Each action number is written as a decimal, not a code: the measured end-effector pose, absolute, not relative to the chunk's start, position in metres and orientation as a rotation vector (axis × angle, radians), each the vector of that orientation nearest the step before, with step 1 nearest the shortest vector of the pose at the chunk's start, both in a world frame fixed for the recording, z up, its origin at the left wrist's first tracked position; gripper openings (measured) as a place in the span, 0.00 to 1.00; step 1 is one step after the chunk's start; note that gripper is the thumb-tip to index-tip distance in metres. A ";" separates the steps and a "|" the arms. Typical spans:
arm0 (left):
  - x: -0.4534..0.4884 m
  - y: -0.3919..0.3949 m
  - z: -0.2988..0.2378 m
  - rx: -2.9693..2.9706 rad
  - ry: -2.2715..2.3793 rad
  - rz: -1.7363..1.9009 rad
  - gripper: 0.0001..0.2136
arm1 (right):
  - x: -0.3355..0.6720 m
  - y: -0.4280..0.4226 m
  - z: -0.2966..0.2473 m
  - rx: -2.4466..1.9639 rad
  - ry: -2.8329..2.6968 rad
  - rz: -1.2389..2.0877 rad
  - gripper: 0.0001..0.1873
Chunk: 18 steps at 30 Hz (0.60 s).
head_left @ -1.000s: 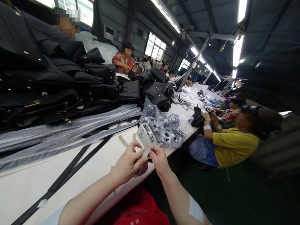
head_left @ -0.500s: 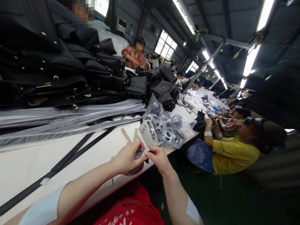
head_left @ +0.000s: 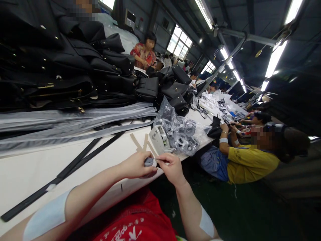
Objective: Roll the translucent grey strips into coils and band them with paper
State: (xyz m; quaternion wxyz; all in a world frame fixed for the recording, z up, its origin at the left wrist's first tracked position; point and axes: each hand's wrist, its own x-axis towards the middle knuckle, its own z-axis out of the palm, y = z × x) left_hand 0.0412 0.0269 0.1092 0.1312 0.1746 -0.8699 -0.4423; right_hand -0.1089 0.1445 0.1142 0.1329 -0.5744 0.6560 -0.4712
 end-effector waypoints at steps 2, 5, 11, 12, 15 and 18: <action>0.039 0.024 0.103 0.466 -2.545 -1.465 0.17 | -0.106 0.148 0.114 -1.932 1.938 -1.289 0.11; 0.036 0.020 0.096 0.472 -2.353 -1.670 0.16 | -0.103 0.152 0.112 -2.233 1.965 -1.107 0.22; 0.033 0.020 0.096 0.489 -1.735 -2.235 0.18 | -0.096 0.160 0.105 -2.386 2.029 -1.057 0.30; 0.032 0.022 0.096 0.508 -1.678 -2.263 0.19 | -0.094 0.161 0.105 -2.381 2.024 -1.084 0.29; 0.031 0.027 0.097 0.534 -1.616 -2.268 0.22 | -0.098 0.163 0.107 -2.304 1.947 -1.198 0.24; 0.032 0.029 0.099 0.574 -1.606 -2.270 0.23 | -0.125 0.158 0.112 -2.118 2.012 -1.334 0.17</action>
